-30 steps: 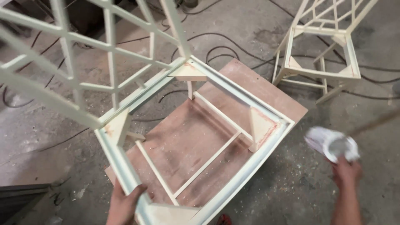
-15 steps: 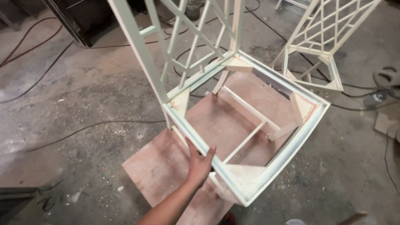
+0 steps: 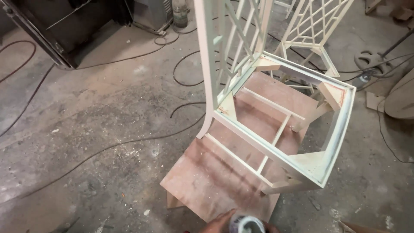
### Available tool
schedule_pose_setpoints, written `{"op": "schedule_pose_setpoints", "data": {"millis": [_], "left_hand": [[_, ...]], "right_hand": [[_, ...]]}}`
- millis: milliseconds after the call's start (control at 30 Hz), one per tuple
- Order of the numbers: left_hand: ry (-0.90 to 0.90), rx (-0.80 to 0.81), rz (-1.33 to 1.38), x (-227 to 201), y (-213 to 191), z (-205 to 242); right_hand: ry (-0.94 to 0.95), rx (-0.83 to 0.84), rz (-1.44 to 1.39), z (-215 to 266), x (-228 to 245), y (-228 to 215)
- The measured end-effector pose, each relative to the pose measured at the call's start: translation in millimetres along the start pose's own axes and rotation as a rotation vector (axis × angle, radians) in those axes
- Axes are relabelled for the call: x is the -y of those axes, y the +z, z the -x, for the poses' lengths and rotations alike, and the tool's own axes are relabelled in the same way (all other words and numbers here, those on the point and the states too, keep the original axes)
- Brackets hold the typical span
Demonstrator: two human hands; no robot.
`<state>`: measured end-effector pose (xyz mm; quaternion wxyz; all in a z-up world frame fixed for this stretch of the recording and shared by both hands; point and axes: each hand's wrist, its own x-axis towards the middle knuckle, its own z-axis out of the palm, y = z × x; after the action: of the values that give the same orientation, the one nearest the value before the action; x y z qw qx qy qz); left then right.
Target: Applying filler to the joints of a wooden chair frame and smoothing it out to prepare for finishing.
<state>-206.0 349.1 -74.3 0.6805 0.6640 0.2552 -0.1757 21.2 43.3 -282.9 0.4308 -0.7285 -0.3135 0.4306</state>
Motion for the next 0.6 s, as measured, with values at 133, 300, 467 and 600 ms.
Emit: {"op": "schedule_pose_setpoints", "data": {"millis": [133, 300, 467, 600], "left_hand": [[-0.015, 0.168, 0.066, -40.5, -27.0, -16.6], [0.022, -0.269, -0.366, -93.1, -69.4, 48.9], [0.072, -0.275, -0.002, 8.6, -115.2, -82.9], [-0.056, -0.469, 0.085, 2.7, -141.1, -95.1]], "right_hand": [[0.016, 0.045, 0.095, -101.8, 104.8, 44.1], [-0.043, -0.082, 0.184, -199.2, 103.5, 74.0], [0.222, -0.371, 0.251, -215.7, 110.6, 109.8], [0.351, -0.556, 0.029, -208.3, 145.4, 135.2]]}}
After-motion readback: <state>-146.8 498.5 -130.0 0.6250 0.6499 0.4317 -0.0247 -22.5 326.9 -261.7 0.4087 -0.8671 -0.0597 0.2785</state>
